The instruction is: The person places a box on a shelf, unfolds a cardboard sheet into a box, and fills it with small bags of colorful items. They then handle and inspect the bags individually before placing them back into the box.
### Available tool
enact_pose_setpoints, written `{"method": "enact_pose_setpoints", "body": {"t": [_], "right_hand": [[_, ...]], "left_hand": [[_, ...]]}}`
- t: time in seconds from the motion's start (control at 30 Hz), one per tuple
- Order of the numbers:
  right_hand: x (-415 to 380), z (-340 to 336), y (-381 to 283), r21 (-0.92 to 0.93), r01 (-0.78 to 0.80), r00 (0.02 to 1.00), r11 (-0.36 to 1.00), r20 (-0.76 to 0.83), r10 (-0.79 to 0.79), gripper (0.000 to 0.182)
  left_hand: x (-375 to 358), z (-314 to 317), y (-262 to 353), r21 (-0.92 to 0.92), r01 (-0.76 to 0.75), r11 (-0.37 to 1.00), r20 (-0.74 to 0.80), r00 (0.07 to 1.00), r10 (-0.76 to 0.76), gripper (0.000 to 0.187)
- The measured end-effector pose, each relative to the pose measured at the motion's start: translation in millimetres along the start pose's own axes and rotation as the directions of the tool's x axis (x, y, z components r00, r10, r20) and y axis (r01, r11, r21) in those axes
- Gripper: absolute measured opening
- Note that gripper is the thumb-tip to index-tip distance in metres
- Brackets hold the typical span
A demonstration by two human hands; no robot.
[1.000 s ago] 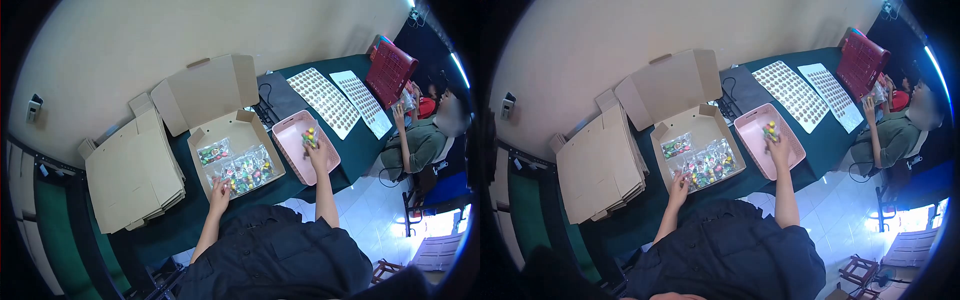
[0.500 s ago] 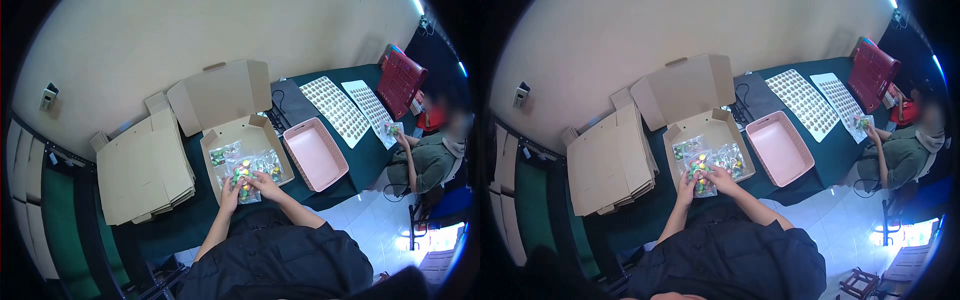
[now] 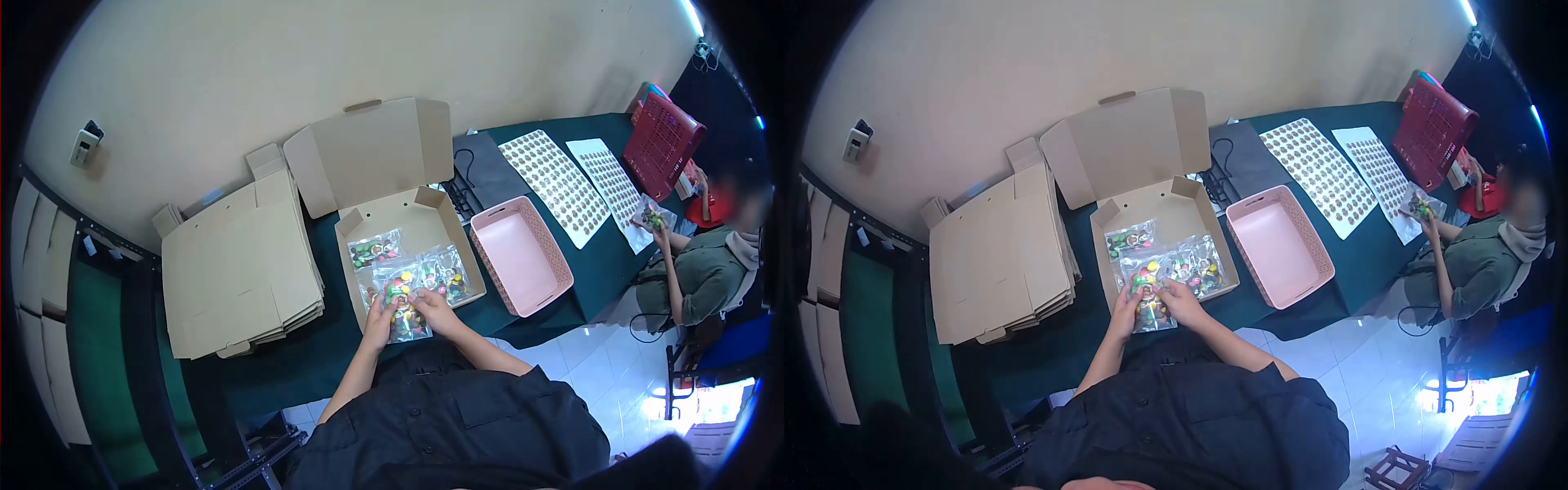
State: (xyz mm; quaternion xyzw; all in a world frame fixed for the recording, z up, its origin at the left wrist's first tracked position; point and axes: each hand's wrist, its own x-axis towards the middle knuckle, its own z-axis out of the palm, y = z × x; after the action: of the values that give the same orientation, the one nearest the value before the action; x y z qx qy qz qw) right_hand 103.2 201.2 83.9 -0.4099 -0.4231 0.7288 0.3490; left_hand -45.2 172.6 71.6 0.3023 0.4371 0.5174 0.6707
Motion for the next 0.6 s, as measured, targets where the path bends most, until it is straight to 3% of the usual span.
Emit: {"method": "enact_pose_setpoints", "body": {"t": [0.13, 0.17, 0.23, 0.27, 0.33, 0.37, 0.43, 0.5, 0.6], "right_hand": [[3.1, -2.1, 10.4, -0.028, 0.012, 1.000, 1.000, 0.019, -0.011, 0.025], [2.9, -1.5, 10.8, -0.136, 0.010, 1.000, 0.991, -0.016, -0.013, 0.025], [-0.6, 4.2, 3.7, -0.242, 0.005, 0.999, 0.970, -0.048, -0.017, 0.025], [-3.5, 7.3, 0.7, -0.251, 0.032, 0.999, 0.967, -0.034, -0.042, 0.026], [-5.6, 9.1, -1.6, -0.260, 0.058, 0.998, 0.964, -0.016, -0.064, 0.028], [-5.6, 8.0, -1.9, -0.205, 0.050, 0.999, 0.978, 0.018, -0.047, 0.026], [-5.3, 6.9, -2.7, -0.146, 0.040, 0.998, 0.989, 0.054, -0.032, 0.025], [-5.0, 5.3, -3.7, 0.041, -0.022, 0.997, 0.999, 0.076, 0.019, 0.026], [5.7, -3.2, 8.4, -0.089, -0.019, 0.999, 0.996, 0.032, 0.022, 0.028]], "left_hand": [[2.7, -8.9, -11.6, -0.006, -0.029, 1.000, -0.057, 0.998, 0.029, 0.050], [3.5, -10.0, -16.2, -0.006, -0.031, 1.000, -0.059, 0.998, 0.030, 0.050], [1.1, -1.5, -12.2, 0.121, -0.169, 0.978, -0.076, 0.981, 0.179, 0.051], [3.2, -5.7, -17.1, 0.122, -0.170, 0.978, -0.078, 0.981, 0.180, 0.051], [8.3, -12.5, -23.8, 0.348, -0.200, 0.916, -0.093, 0.965, 0.246, 0.051], [8.5, -15.2, -28.0, 0.349, -0.201, 0.915, -0.095, 0.964, 0.248, 0.051], [4.3, -10.8, -21.0, 0.155, -0.152, 0.976, -0.122, 0.978, 0.171, 0.049], [8.4, -16.4, -26.1, 0.147, -0.134, 0.980, -0.127, 0.980, 0.153, 0.049], [8.3, -22.3, -30.4, 0.153, -0.110, 0.982, -0.148, 0.980, 0.132, 0.050]]}}
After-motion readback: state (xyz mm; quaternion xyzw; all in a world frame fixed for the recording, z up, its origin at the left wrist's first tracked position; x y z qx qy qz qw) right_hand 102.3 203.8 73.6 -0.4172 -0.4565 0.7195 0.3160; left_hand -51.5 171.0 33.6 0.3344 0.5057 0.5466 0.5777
